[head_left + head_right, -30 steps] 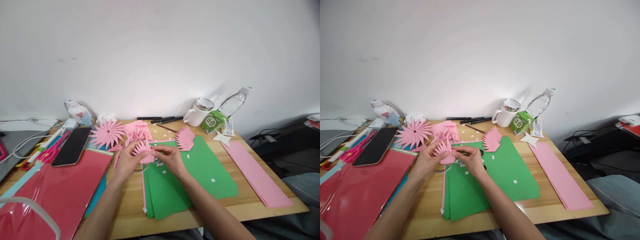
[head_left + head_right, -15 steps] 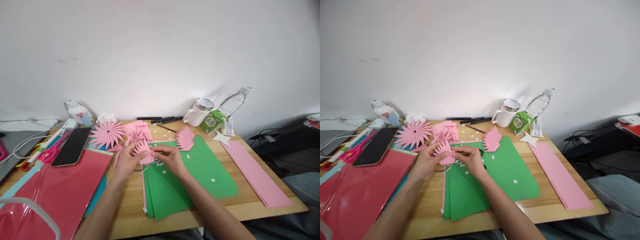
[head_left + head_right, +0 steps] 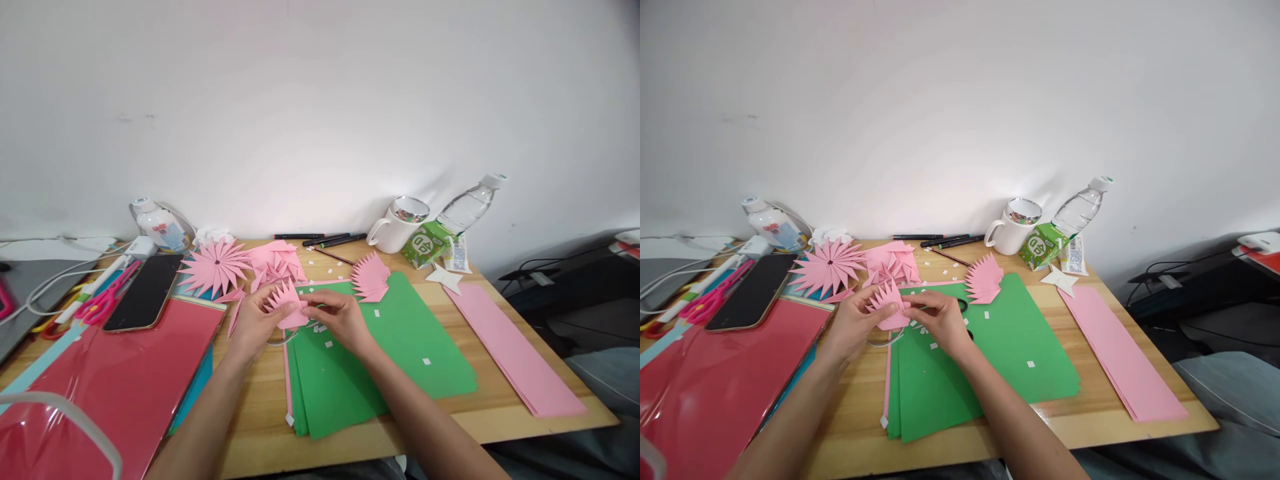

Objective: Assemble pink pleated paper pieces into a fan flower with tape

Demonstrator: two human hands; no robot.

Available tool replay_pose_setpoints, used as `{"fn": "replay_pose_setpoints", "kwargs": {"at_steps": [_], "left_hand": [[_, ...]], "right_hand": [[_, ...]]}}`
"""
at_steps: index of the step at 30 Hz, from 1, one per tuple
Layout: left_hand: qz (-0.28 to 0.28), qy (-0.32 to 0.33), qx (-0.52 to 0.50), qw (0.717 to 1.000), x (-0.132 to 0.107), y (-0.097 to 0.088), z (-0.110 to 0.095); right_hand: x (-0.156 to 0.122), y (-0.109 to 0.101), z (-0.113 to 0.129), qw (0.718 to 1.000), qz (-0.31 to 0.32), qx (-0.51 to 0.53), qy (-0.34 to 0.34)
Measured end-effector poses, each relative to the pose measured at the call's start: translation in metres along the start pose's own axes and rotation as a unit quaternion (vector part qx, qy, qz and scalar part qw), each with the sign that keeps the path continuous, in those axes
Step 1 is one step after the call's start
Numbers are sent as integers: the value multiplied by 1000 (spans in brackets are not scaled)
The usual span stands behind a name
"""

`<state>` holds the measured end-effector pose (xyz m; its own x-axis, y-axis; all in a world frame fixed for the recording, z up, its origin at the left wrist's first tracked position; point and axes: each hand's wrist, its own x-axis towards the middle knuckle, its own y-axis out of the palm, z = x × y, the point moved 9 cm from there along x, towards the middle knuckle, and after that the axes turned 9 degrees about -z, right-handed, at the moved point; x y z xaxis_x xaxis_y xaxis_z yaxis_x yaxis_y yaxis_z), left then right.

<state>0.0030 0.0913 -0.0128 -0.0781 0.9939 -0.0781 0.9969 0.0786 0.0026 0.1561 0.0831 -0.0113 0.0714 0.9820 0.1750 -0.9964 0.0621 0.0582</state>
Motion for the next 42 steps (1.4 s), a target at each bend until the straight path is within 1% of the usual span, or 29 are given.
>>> {"fn": "replay_pose_setpoints", "kwargs": {"at_steps": [4, 7, 13, 19, 25, 30, 36, 42], "left_hand": [[-1, 4, 6, 1000, 0, 1, -4], [1, 4, 9, 1000, 1, 1, -3], [0, 11, 9, 1000, 3, -2, 1], [3, -13, -22, 1000, 1, 1, 1], [-18, -5, -26, 999, 1, -1, -2], [-15, 0, -27, 1000, 2, -1, 0], [-17, 30, -10, 999, 3, -2, -3], [-34, 8, -12, 999, 2, -5, 1]], "right_hand": [[-1, 2, 1, 999, 9, -16, -31], [-1, 4, 2, 998, 23, -29, -49], [-2, 6, 3, 997, 39, -35, -61], [-2, 7, 4, 995, 50, -43, -74], [-3, 8, 12, 992, 54, -60, -98], [-3, 8, 13, 991, 53, -76, -96], [-2, 9, 8, 992, 56, -70, -94], [-4, 10, 7, 992, 60, -64, -95]]}}
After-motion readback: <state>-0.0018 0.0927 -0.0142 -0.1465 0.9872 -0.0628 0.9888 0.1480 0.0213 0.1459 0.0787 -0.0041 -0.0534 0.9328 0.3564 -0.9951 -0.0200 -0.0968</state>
